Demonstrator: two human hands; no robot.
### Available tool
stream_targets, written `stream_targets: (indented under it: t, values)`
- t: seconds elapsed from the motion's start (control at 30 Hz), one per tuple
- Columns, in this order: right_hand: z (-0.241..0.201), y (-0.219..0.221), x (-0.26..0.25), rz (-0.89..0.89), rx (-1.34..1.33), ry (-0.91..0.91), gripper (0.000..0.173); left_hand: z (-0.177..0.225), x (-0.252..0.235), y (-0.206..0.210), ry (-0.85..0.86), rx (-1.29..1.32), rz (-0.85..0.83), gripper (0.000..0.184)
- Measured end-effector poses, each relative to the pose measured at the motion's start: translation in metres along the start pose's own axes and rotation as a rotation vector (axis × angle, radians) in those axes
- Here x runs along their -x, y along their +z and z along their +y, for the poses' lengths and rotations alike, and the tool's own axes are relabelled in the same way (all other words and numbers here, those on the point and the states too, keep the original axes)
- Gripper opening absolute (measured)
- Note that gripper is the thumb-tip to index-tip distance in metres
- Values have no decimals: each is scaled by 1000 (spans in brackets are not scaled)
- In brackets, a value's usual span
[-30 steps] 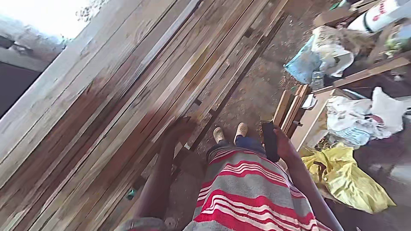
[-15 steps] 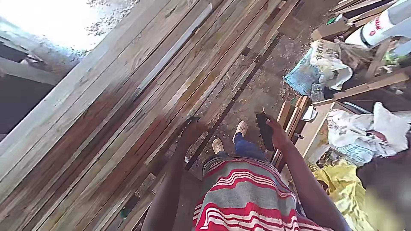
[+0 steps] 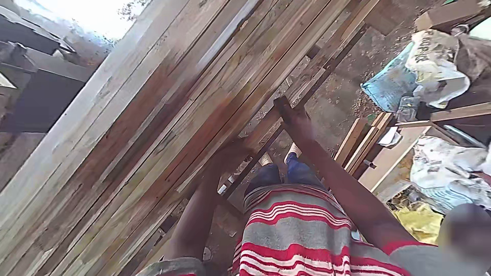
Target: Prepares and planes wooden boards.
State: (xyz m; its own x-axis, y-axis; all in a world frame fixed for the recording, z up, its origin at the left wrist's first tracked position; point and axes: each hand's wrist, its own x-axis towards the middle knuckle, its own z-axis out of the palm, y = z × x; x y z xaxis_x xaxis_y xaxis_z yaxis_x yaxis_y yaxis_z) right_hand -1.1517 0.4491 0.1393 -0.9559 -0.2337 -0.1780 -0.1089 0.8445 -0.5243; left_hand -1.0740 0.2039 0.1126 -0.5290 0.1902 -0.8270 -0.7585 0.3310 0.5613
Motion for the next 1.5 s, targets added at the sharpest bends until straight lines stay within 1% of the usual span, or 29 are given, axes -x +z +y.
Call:
stream_targets:
  t: [0.07, 0.1, 0.13, 0.2, 0.23, 0.27, 0.37, 0.4, 0.47, 0.53, 0.67, 0.73, 0.87, 0.93, 1.0, 1.1, 1.2, 1.27, 1.33, 1.4, 1.47, 1.5]
  values:
    - [-13, 7, 12, -77, 108, 60, 63, -3, -1, 1, 19, -49, 41, 58]
    - [-22, 6, 20, -144, 150, 91, 63, -3, 2, 1, 33, -89, 61, 62]
    - [-30, 2, 30, -201, 175, 125, 62, -1, 5, 3, 38, -132, 79, 67]
    - [-43, -16, 41, -290, 172, 219, 57, 1, 8, 6, 65, -179, 109, 71]
    - [-44, -25, 43, -292, 149, 252, 53, 0, 9, 8, 71, -198, 116, 74]
    - [-42, -33, 41, -258, 119, 276, 50, -1, 8, 10, 89, -207, 133, 73]
    - [-30, -46, 20, -66, -41, 291, 40, -10, 5, 20, 128, -235, 222, 67]
    - [-25, -47, 6, -27, -84, 288, 40, -11, 6, 23, 130, -243, 250, 65]
    - [-21, -43, -8, -6, -135, 270, 41, -17, 2, 28, 161, -279, 308, 61]
    - [-28, -34, -2, -32, -162, 249, 41, -19, 0, 29, 161, -314, 339, 62]
    - [-53, -13, 39, -153, -139, 260, 37, -17, -1, 29, 130, -353, 339, 68]
    - [-60, -6, 53, -227, -70, 264, 42, -15, 1, 28, 144, -340, 333, 69]
    - [-71, -14, 66, -359, 31, 254, 45, -13, 5, 26, 175, -272, 293, 66]
    - [-62, -16, 64, -290, 2, 234, 44, -12, 6, 22, 172, -202, 247, 68]
    - [-46, -17, 57, -172, -66, 192, 46, -3, 14, 20, 100, -158, 191, 73]
    - [-30, -13, 38, -26, -160, 107, 50, -2, 14, 15, 70, -153, 148, 66]
    - [-13, 11, 15, 36, -85, 50, 63, -4, 7, 10, 86, -167, 113, 60]
    - [-10, 28, 17, 41, -30, 57, 66, -5, 5, 10, 96, -167, 108, 56]
    - [-15, 35, 30, -8, 58, 64, 63, -5, 6, 8, 101, -177, 98, 56]
    - [-25, 24, 48, -117, 133, 87, 59, -3, 8, 9, 105, -183, 98, 52]
    - [-37, 3, 59, -224, 130, 173, 58, 0, 10, 13, 105, -169, 123, 51]
    - [-38, -6, 60, -235, 111, 210, 56, 0, 11, 15, 108, -153, 132, 52]
